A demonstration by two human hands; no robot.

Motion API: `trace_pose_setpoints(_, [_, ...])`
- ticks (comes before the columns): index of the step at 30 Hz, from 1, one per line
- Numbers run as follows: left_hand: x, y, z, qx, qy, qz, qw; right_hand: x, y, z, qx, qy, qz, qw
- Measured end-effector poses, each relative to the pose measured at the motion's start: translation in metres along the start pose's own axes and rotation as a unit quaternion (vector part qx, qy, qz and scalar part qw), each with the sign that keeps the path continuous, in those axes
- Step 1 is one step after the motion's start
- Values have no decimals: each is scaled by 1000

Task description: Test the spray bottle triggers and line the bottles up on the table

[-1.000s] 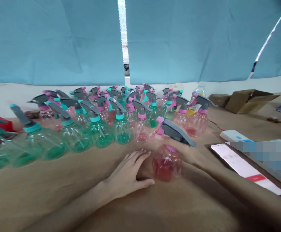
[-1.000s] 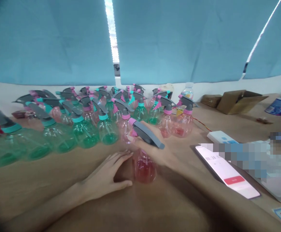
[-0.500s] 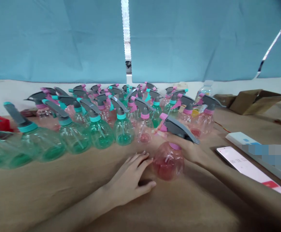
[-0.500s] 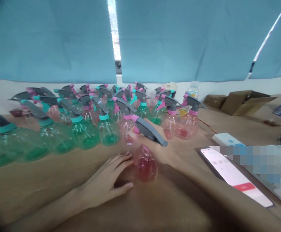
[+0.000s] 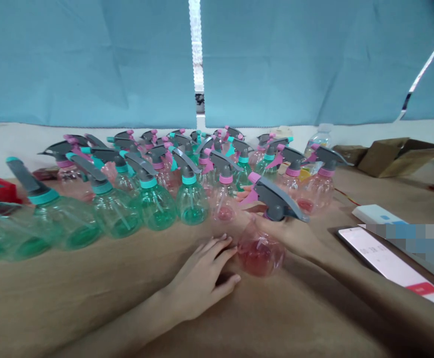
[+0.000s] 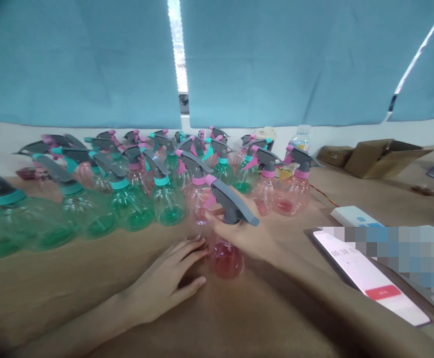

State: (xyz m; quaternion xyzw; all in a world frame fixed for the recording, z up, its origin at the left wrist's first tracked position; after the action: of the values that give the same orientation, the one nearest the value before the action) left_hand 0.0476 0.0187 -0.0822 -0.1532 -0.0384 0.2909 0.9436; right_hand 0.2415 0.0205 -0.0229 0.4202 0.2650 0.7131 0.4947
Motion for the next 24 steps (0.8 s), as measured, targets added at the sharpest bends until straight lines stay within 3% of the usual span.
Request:
trace_pose_setpoints(6, [0, 1, 0, 3, 1, 4, 1000, -2, -4, -3, 29, 8, -54, 998])
trace_pose_setpoints(24, [1, 2, -2, 21, 6, 1, 1000, -5, -5, -2, 87, 60, -51, 993])
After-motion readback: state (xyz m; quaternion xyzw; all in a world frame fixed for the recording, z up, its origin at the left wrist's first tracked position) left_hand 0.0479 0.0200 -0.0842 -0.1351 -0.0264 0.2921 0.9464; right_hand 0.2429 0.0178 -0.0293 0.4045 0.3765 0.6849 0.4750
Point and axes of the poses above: each hand's wrist, its own x-axis towards the middle knuckle, its own z-axis out of the back of the hand, y = z × x, the point moved 2 cm from there along x, towards the middle knuckle, and after that the axes turned 11 degrees about y, right-handed, at the moved point
